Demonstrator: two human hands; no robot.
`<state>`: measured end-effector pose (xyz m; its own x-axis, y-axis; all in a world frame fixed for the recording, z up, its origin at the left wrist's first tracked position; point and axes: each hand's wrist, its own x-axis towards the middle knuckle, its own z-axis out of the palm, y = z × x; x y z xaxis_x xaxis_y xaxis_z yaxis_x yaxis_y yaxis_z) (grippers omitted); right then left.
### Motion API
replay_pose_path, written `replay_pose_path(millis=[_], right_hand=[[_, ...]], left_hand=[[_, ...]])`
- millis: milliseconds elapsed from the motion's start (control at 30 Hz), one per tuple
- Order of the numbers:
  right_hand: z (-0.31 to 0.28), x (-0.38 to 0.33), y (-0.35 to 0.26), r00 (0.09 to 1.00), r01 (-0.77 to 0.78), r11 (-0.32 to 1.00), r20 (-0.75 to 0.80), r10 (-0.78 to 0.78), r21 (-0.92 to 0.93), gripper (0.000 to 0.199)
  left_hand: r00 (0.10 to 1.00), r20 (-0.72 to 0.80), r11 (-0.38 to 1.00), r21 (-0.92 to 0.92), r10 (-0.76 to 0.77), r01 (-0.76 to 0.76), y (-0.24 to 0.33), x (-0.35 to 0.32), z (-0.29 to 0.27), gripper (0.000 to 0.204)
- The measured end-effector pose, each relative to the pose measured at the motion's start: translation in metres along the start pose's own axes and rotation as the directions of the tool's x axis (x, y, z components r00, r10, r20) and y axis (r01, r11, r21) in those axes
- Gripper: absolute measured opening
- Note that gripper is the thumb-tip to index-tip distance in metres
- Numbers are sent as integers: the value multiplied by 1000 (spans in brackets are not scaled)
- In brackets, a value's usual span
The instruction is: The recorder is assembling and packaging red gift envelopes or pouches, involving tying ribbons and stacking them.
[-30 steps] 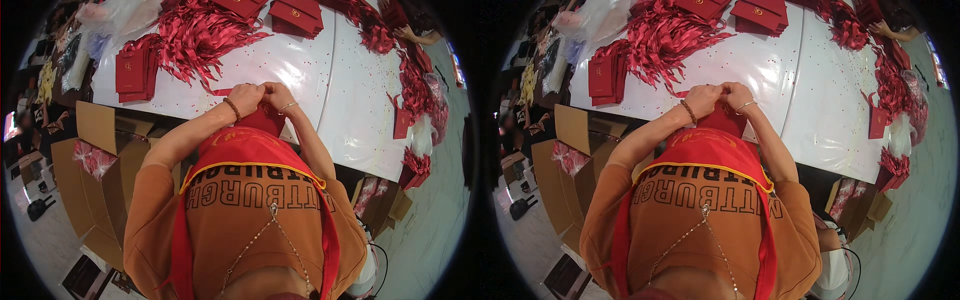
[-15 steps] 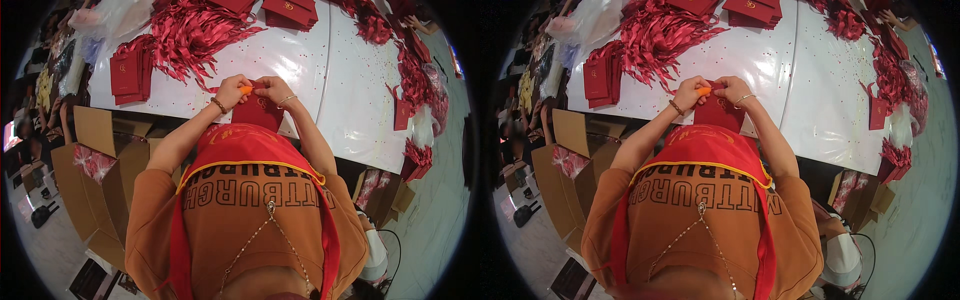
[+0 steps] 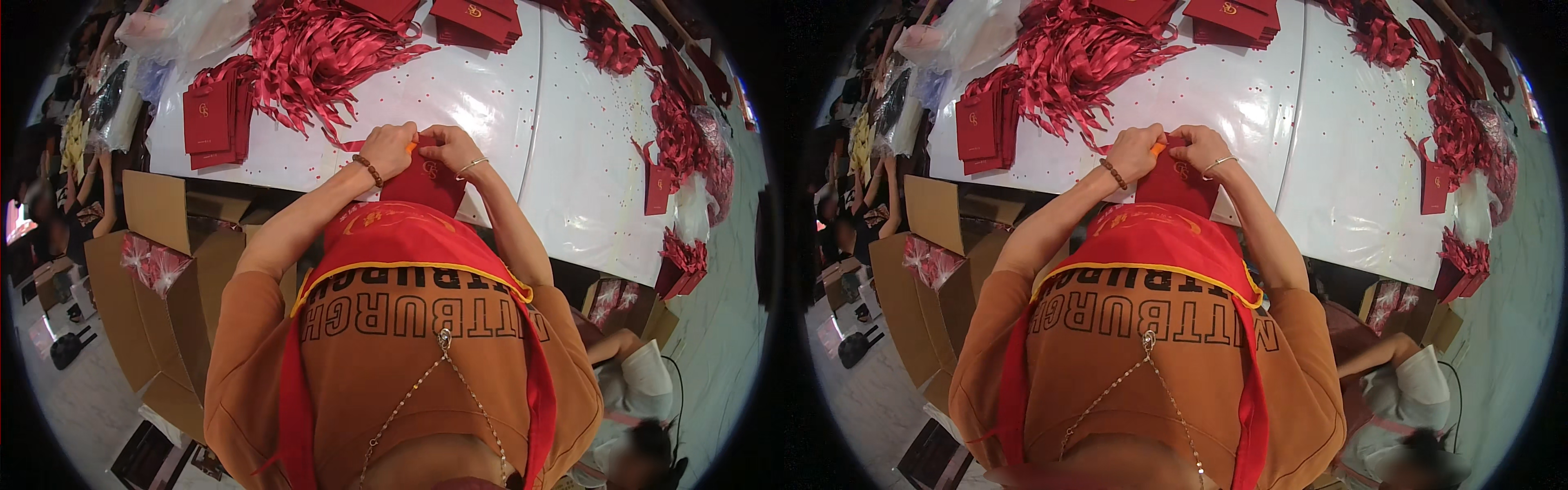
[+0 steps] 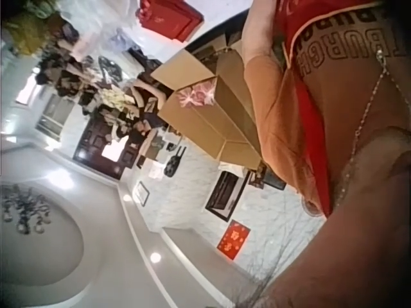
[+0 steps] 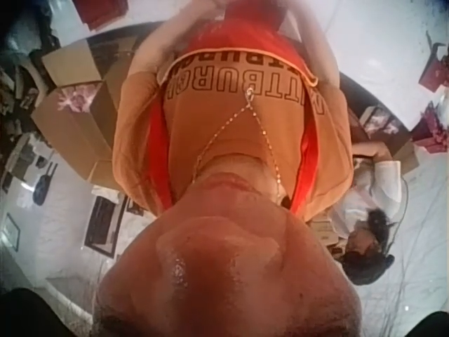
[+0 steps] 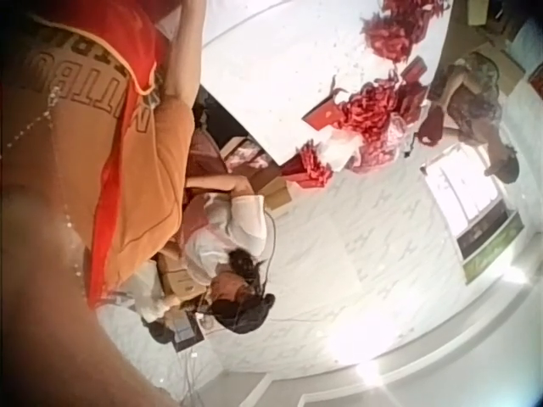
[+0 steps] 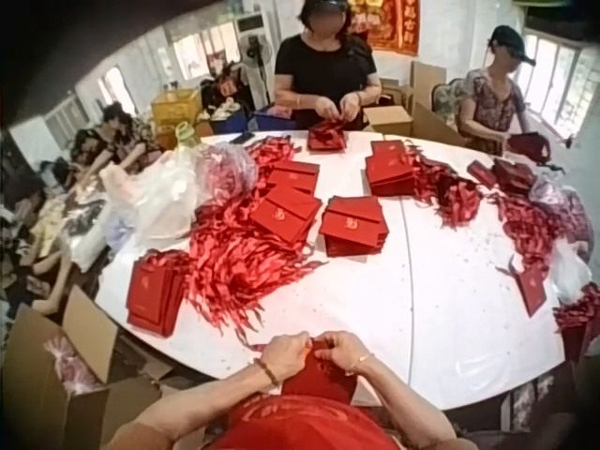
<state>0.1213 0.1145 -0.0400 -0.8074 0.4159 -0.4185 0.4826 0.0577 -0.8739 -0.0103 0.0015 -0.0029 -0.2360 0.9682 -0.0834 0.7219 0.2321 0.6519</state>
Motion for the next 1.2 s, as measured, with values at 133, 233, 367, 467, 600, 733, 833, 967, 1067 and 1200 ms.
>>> replay_pose_path(millis=[133, 233, 367, 467, 600, 733, 833, 967, 1067, 1200], right_hand=[[3, -1, 2, 993, 81, 991, -80, -90, -110, 25], [7, -11, -20, 989, 35, 980, -134, -62, -195, 22], [8, -10, -13, 986, 44, 984, -152, -71, -175, 21], [8, -14, -7, 979, 111, 988, -161, -127, -107, 25], [5, -19, -19, 973, 141, 963, -147, -177, -229, 26], [14, -32, -29, 890, 170, 756, -231, -392, -632, 19], [17, -35, -29, 862, 244, 748, -216, -459, -617, 15], [20, -39, -31, 839, 270, 732, -220, -497, -626, 14], [22, -41, -31, 788, 329, 699, -223, -574, -635, 14], [23, -42, -30, 780, 327, 692, -229, -582, -643, 12]], left_hand=[[1000, 22, 991, 132, 12, -14, 7, 2, 0, 15], [999, 28, 965, 261, 28, -34, 14, -2, 2, 16], [994, -3, 945, 312, 108, -102, 22, -1, 7, 21], [998, 55, 999, 15, -44, 43, 2, 10, -6, 26], [996, 88, 996, 90, -10, 2, -2, 11, -26, 27], [989, 82, 984, 121, 124, -133, -21, 21, -32, 28], [917, 396, 996, 54, 47, -74, -34, 45, -38, 28], [739, 672, 999, -39, 54, -38, -16, 64, -45, 25], [525, 849, 993, -103, 56, 61, -11, 75, -46, 23], [478, 876, 986, -133, 68, 104, -16, 76, -37, 23]])
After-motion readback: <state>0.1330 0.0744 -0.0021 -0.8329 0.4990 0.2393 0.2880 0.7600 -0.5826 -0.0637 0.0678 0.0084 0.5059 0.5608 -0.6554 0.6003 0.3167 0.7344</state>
